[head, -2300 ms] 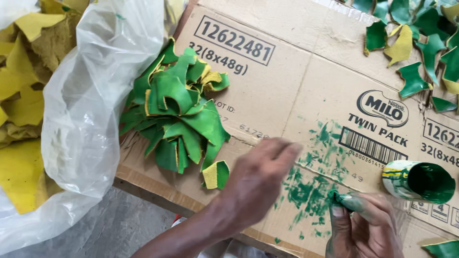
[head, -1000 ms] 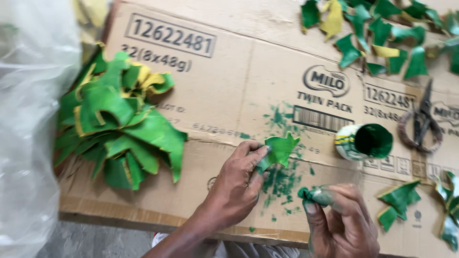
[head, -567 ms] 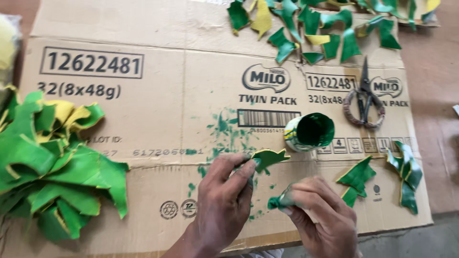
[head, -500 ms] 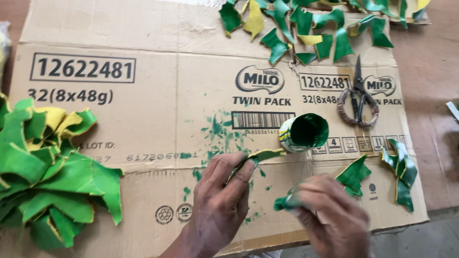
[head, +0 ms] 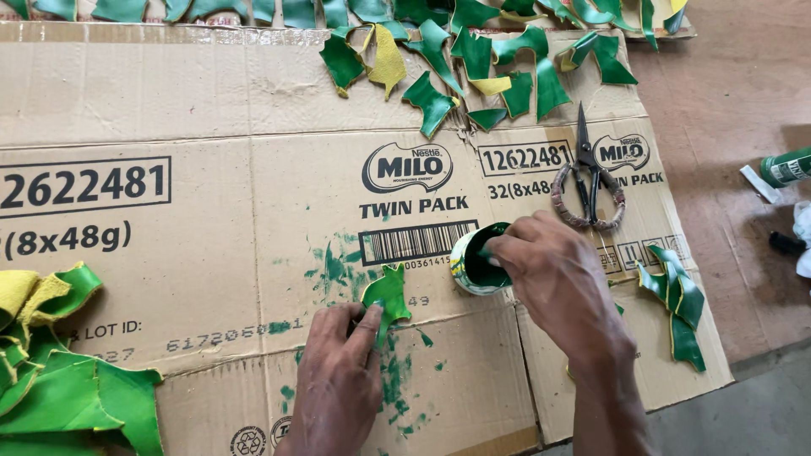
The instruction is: The person repeatedly picks up small foam pieces from a pile, applies green paint to their edges using a brush, and places the painted pieces on a cardboard surface to dry. The process is repeated for multiple pieces throughout the clip.
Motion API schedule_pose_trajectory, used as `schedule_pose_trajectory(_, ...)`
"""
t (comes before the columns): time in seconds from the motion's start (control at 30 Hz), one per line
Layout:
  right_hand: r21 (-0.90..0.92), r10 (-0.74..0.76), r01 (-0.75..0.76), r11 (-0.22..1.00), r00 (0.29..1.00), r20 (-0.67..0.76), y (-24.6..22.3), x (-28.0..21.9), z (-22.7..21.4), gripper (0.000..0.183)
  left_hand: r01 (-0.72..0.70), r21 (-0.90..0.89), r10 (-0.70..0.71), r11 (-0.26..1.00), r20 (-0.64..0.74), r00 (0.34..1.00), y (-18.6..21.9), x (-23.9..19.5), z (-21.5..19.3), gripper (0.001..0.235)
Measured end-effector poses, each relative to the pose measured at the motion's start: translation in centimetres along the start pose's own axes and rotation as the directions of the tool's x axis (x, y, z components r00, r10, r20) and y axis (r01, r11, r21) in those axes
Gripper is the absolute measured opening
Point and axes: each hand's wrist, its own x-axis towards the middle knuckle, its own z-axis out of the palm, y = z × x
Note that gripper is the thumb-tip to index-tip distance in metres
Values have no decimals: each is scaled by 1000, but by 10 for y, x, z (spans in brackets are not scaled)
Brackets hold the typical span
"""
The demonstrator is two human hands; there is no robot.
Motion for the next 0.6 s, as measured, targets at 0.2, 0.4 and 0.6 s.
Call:
schedule_pose_trajectory(0.2,-4,-7,7,1000,998,66,8,4,8,9,24,-150,-41,988,-113,993,9,-6,-13,36)
schedule_pose_trajectory(0.4,56,1,3,998,998,-62,-1,-12,-12,10,67,-414,-112,908,-85,990,10,-34,-36,44)
schedule_pose_trajectory(0.6,46,-25,37,998,972,-235,-23,-19,-28,16,47,-60,-53,997,-103,993,-4,-34,-19,42)
